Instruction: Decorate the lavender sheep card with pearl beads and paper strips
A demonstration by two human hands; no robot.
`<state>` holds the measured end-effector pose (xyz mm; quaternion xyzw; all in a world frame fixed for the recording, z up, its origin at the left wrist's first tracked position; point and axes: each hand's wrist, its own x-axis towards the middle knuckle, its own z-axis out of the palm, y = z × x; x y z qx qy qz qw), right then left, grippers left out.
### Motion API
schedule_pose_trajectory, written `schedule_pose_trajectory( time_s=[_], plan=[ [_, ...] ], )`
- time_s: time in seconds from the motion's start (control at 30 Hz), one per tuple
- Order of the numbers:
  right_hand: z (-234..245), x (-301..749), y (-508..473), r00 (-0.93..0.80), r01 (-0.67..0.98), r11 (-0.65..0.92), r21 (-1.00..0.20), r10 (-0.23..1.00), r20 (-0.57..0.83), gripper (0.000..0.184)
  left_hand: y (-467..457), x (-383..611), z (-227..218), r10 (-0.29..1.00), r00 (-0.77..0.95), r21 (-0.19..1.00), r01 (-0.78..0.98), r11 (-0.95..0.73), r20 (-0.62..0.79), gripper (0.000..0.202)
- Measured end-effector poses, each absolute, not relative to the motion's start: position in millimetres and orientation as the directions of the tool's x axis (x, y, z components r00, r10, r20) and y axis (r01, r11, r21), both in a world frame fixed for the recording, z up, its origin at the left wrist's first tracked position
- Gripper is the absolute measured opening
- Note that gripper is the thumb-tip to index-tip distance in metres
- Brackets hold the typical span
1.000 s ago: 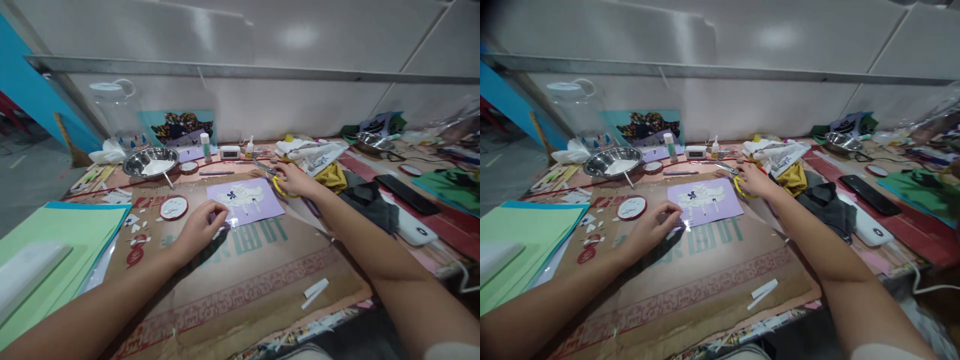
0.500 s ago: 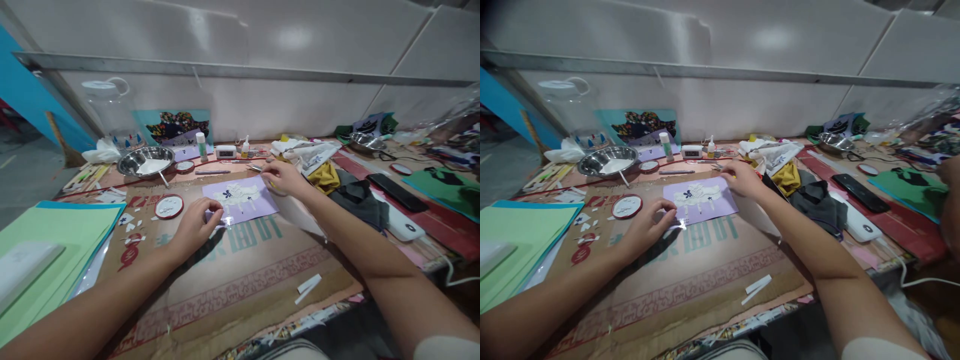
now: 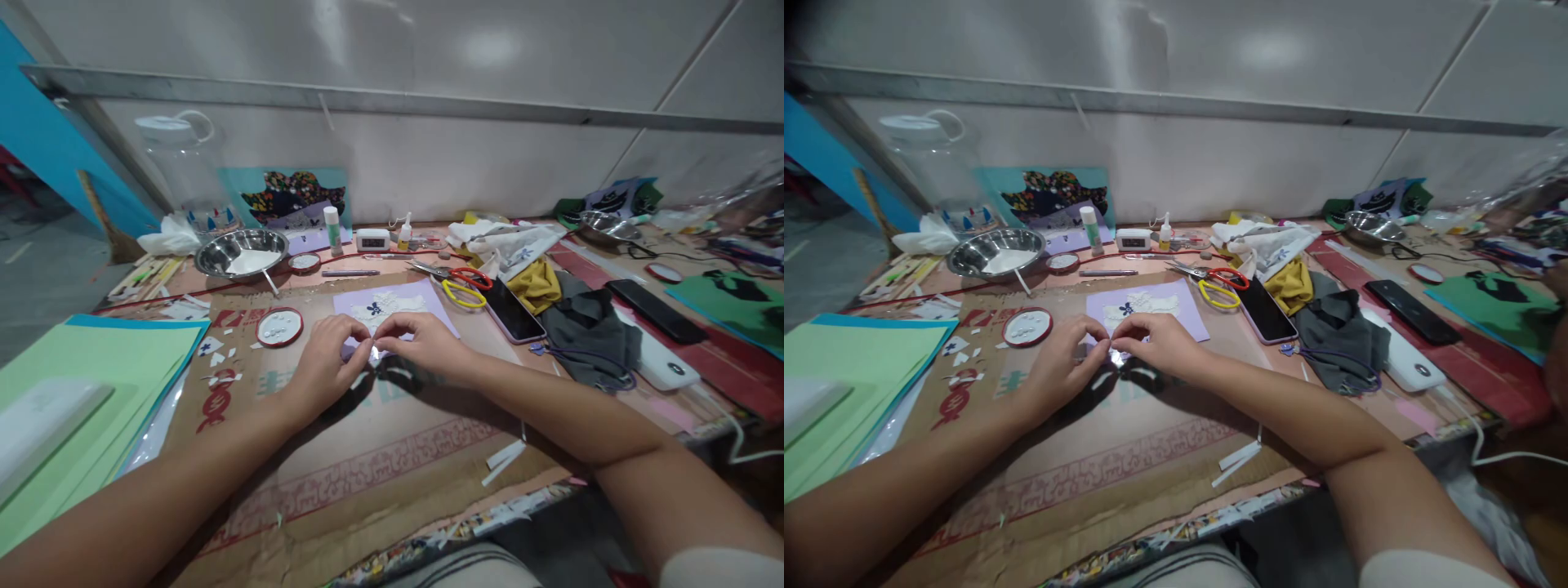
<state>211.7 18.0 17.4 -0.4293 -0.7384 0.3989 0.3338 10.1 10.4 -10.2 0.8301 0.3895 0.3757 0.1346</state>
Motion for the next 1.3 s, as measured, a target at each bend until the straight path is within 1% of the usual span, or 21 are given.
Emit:
schedule_pose_trajectory(
  time_s=[0.23, 0.3, 0.37, 0.43, 0.47, 0.57, 0.63, 0.73, 1.07, 1.13, 1.3],
  plan=[
    [13, 209, 17, -0.408, 0.356, 0.325, -0.876, 0.897, 0.167, 0.008, 13, 8, -12, 0.749, 0.443, 0.495, 0.565, -0.660, 0.493, 0.016],
    [13, 212, 20, -0.428, 0.376, 0.351, -0.857, 0.887, 0.175, 0.008, 15, 6, -12, 0.738, 0.470, 0.466, 0.575, -0.672, 0.484, 0.020],
    [17, 221, 26, -0.460, 0.420, 0.405, -0.812, 0.866, 0.194, 0.008, 18, 3, -11, 0.731, 0.503, 0.430, 0.594, -0.680, 0.462, 0.023],
    [24, 236, 35, -0.506, 0.501, 0.477, -0.722, 0.838, 0.203, 0.008, 22, -2, -10, 0.740, 0.527, 0.398, 0.626, -0.671, 0.418, 0.025],
    [28, 245, 41, -0.540, 0.557, 0.513, -0.653, 0.821, 0.184, 0.009, 25, -4, -9, 0.752, 0.531, 0.387, 0.647, -0.657, 0.391, 0.026],
    [38, 270, 54, -0.628, 0.716, 0.601, -0.355, 0.777, 0.051, 0.012, 31, -8, -8, 0.801, 0.517, 0.380, 0.705, -0.599, 0.302, 0.028],
    [41, 279, 58, -0.645, 0.753, 0.625, -0.205, 0.763, -0.042, 0.014, 34, -10, -8, 0.823, 0.506, 0.383, 0.729, -0.568, 0.257, 0.029],
    [38, 282, 59, -0.669, 0.743, 0.661, -0.108, 0.737, -0.095, 0.014, 37, -10, -9, 0.829, 0.510, 0.370, 0.742, -0.559, 0.229, 0.029],
    [18, 275, 59, -0.708, 0.702, 0.711, 0.043, 0.703, -0.064, 0.014, 35, -8, -8, 0.829, 0.510, 0.353, 0.750, -0.560, 0.230, 0.029],
    [19, 275, 59, -0.708, 0.702, 0.711, 0.033, 0.703, -0.066, 0.015, 34, -8, -7, 0.826, 0.517, 0.350, 0.748, -0.564, 0.226, 0.028],
    [23, 276, 58, -0.712, 0.702, 0.709, -0.069, 0.699, -0.071, 0.014, 34, -8, -6, 0.818, 0.527, 0.348, 0.741, -0.575, 0.230, 0.027]
  ],
)
